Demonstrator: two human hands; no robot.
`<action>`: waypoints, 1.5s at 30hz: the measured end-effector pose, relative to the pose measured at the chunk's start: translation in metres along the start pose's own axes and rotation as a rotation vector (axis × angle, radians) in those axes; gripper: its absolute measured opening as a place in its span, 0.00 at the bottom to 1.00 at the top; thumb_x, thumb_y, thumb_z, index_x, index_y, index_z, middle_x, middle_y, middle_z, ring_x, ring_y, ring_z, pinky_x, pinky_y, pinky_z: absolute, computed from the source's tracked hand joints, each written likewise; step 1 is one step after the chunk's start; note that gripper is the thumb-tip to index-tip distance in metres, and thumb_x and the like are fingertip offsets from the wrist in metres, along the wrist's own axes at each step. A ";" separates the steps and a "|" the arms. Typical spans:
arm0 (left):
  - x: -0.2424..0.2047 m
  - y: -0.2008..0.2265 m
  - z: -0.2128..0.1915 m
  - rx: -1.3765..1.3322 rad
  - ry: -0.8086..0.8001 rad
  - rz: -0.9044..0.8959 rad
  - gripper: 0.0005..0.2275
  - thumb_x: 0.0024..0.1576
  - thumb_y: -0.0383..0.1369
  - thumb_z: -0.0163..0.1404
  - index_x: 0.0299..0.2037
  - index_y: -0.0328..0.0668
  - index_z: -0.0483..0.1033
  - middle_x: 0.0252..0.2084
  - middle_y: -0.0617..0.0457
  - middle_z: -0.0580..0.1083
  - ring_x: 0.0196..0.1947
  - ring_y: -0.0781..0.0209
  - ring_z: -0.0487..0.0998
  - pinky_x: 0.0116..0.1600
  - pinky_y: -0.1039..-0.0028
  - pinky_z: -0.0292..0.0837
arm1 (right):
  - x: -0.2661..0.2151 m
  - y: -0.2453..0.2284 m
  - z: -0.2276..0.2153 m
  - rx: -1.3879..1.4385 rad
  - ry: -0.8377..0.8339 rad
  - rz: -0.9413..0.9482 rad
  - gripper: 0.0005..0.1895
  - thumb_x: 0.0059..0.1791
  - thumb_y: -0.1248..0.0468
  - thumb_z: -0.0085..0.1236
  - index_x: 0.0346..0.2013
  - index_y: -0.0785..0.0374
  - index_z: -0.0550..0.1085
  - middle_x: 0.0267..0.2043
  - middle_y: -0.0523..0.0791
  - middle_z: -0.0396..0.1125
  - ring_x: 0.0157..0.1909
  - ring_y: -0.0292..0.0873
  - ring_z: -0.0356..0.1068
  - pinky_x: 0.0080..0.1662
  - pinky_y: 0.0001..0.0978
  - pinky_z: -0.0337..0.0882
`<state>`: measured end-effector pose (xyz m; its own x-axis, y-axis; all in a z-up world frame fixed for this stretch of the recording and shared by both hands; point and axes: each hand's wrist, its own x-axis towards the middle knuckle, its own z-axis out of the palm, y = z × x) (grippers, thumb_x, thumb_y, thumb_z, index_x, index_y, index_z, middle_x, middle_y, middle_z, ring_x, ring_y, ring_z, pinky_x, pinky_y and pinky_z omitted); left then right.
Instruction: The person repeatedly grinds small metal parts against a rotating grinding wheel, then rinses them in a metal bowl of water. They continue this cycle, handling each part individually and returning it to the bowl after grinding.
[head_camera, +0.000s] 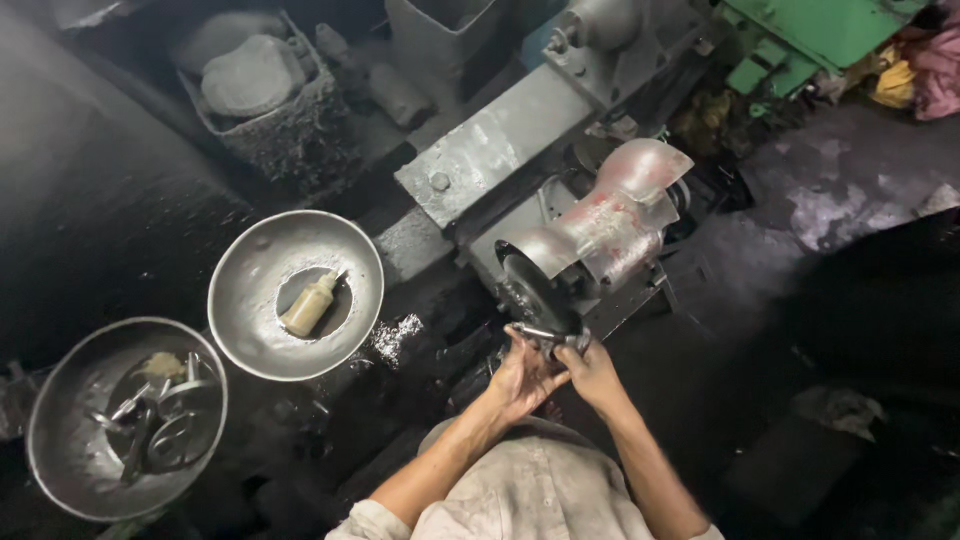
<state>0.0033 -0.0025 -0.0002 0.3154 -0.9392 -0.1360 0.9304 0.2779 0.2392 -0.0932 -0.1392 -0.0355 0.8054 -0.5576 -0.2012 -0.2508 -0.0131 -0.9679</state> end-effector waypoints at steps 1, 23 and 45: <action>0.002 0.000 0.001 -0.026 0.047 0.004 0.39 0.52 0.66 0.43 0.65 0.43 0.65 0.64 0.48 0.70 0.64 0.51 0.72 0.70 0.51 0.66 | 0.002 -0.004 0.001 0.000 0.000 0.005 0.08 0.50 0.68 0.55 0.39 0.71 0.76 0.34 0.43 0.72 0.37 0.36 0.69 0.40 0.32 0.71; 0.009 -0.054 -0.015 -0.053 -0.095 -0.202 0.28 0.54 0.57 0.56 0.57 0.50 0.68 0.64 0.51 0.71 0.65 0.54 0.72 0.68 0.57 0.71 | -0.084 -0.064 -0.036 -0.040 0.154 -0.447 0.30 0.47 0.71 0.59 0.62 0.68 0.62 0.67 0.52 0.57 0.67 0.47 0.60 0.63 0.40 0.63; 0.016 -0.008 -0.002 -0.181 0.127 -0.065 0.43 0.55 0.68 0.41 0.64 0.31 0.64 0.59 0.40 0.72 0.55 0.48 0.78 0.60 0.58 0.76 | -0.001 -0.014 0.006 0.025 0.130 0.128 0.20 0.43 0.72 0.58 0.50 0.67 0.72 0.40 0.45 0.72 0.42 0.39 0.71 0.44 0.34 0.71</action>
<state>0.0012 -0.0195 -0.0060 0.2645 -0.9263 -0.2682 0.9641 0.2605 0.0509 -0.0870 -0.1338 -0.0224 0.6910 -0.6563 -0.3030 -0.3320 0.0843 -0.9395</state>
